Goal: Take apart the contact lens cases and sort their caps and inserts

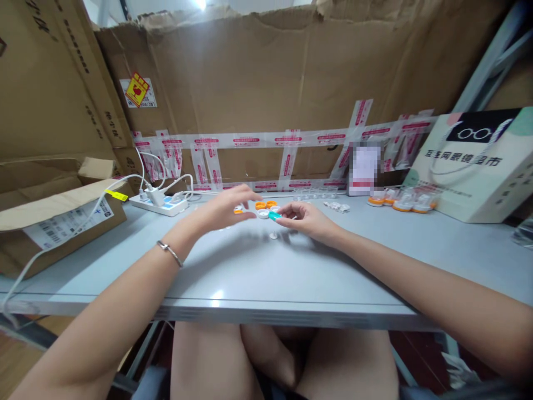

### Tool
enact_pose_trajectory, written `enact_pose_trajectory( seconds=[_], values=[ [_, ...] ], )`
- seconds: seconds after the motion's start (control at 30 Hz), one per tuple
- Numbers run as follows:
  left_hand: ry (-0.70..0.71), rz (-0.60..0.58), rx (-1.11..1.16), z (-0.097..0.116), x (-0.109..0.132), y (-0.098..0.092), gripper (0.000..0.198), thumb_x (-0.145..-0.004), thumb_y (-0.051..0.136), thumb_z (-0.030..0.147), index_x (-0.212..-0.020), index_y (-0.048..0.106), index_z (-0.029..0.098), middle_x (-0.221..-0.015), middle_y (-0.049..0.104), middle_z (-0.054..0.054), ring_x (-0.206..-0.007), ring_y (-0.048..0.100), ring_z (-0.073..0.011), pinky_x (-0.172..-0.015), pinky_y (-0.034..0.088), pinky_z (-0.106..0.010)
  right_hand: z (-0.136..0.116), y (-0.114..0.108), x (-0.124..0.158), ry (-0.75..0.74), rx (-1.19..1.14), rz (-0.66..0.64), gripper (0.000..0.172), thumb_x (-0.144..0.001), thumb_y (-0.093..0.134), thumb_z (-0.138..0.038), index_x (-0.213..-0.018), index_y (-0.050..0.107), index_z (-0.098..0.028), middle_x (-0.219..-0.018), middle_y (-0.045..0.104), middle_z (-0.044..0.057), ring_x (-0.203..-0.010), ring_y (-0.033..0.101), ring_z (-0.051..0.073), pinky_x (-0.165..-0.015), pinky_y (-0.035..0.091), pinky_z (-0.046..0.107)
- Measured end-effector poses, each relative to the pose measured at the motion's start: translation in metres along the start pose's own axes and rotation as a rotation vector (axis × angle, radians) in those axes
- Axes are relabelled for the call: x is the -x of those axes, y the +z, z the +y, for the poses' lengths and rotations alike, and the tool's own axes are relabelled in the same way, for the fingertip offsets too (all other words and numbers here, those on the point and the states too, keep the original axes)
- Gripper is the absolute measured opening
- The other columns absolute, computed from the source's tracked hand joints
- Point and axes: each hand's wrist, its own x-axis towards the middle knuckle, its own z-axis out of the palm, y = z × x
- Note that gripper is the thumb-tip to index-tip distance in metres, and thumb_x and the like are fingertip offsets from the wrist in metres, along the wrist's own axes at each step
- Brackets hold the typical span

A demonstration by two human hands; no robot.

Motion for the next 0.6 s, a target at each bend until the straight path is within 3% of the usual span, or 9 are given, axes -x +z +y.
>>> enact_pose_trajectory(
  seconds=[0.07, 0.13, 0.23, 0.3, 0.43, 0.53, 0.6],
  values=[
    [0.135, -0.059, 0.017, 0.014, -0.005, 0.018, 0.026, -0.082, 0.051, 0.026, -0.107, 0.056, 0.018, -0.099, 0.058, -0.007, -0.084, 0.056, -0.0142, -0.072, 0.044, -0.024, 0.000, 0.001, 0.000, -0.022, 0.015, -0.036, 0.037, -0.064, 0.065, -0.045, -0.085, 0.062, -0.016, -0.073, 0.057, 0.002, -0.062, 0.049, 0.010, -0.060, 0.039, 0.026],
    [0.178, -0.069, 0.003, 0.022, -0.007, 0.029, 0.019, -0.084, 0.047, 0.022, -0.096, 0.060, 0.017, -0.094, 0.060, -0.007, -0.082, 0.057, -0.0140, -0.072, 0.043, -0.024, 0.001, 0.001, 0.001, -0.034, 0.022, -0.073, 0.033, -0.064, 0.065, -0.043, -0.082, 0.063, -0.016, -0.073, 0.059, 0.002, -0.064, 0.051, 0.011, -0.062, 0.040, 0.026],
    [0.159, -0.048, -0.020, 0.021, -0.008, 0.032, 0.018, -0.085, 0.045, 0.020, -0.087, 0.062, 0.017, -0.090, 0.061, -0.006, -0.080, 0.058, -0.0133, -0.070, 0.043, -0.022, 0.002, 0.002, 0.001, -0.024, -0.018, -0.099, 0.034, -0.063, 0.066, -0.043, -0.082, 0.063, -0.015, -0.077, 0.061, 0.003, -0.068, 0.053, 0.012, -0.065, 0.042, 0.027],
    [0.076, -0.003, -0.072, 0.009, -0.008, 0.026, 0.016, -0.084, 0.047, 0.022, -0.086, 0.063, 0.017, -0.087, 0.061, -0.006, -0.078, 0.057, -0.0133, -0.068, 0.042, -0.022, 0.001, 0.001, -0.001, 0.000, -0.059, -0.062, 0.038, -0.064, 0.065, -0.046, -0.086, 0.062, -0.016, -0.081, 0.062, 0.004, -0.070, 0.054, 0.013, -0.067, 0.043, 0.028],
    [-0.223, 0.060, -0.255, -0.034, -0.001, 0.010, 0.014, -0.079, 0.051, 0.024, -0.080, 0.062, 0.015, -0.082, 0.061, -0.006, -0.073, 0.056, -0.0147, -0.064, 0.040, -0.023, 0.002, -0.020, -0.009, -0.038, -0.008, 0.143, 0.039, -0.067, 0.062, -0.047, -0.090, 0.060, -0.016, -0.077, 0.062, 0.004, -0.068, 0.054, 0.013, -0.065, 0.043, 0.028],
    [-0.402, -0.014, -0.344, -0.064, 0.006, 0.008, 0.015, -0.076, 0.050, 0.023, -0.082, 0.061, 0.014, -0.086, 0.062, -0.007, -0.078, 0.057, -0.0171, -0.067, 0.040, -0.023, 0.008, -0.054, -0.016, -0.094, 0.062, 0.412, 0.032, -0.068, 0.062, -0.044, -0.086, 0.061, -0.017, -0.078, 0.062, 0.005, -0.069, 0.055, 0.015, -0.066, 0.043, 0.029],
    [-0.436, -0.059, -0.363, -0.075, 0.009, 0.012, 0.016, -0.075, 0.048, 0.021, -0.081, 0.061, 0.015, -0.086, 0.063, -0.008, -0.079, 0.057, -0.0182, -0.066, 0.040, -0.024, 0.016, -0.085, -0.018, -0.056, 0.142, 0.629, 0.029, -0.072, 0.057, -0.041, -0.087, 0.061, -0.016, -0.079, 0.064, 0.006, -0.069, 0.057, 0.016, -0.065, 0.044, 0.029]
  ],
)
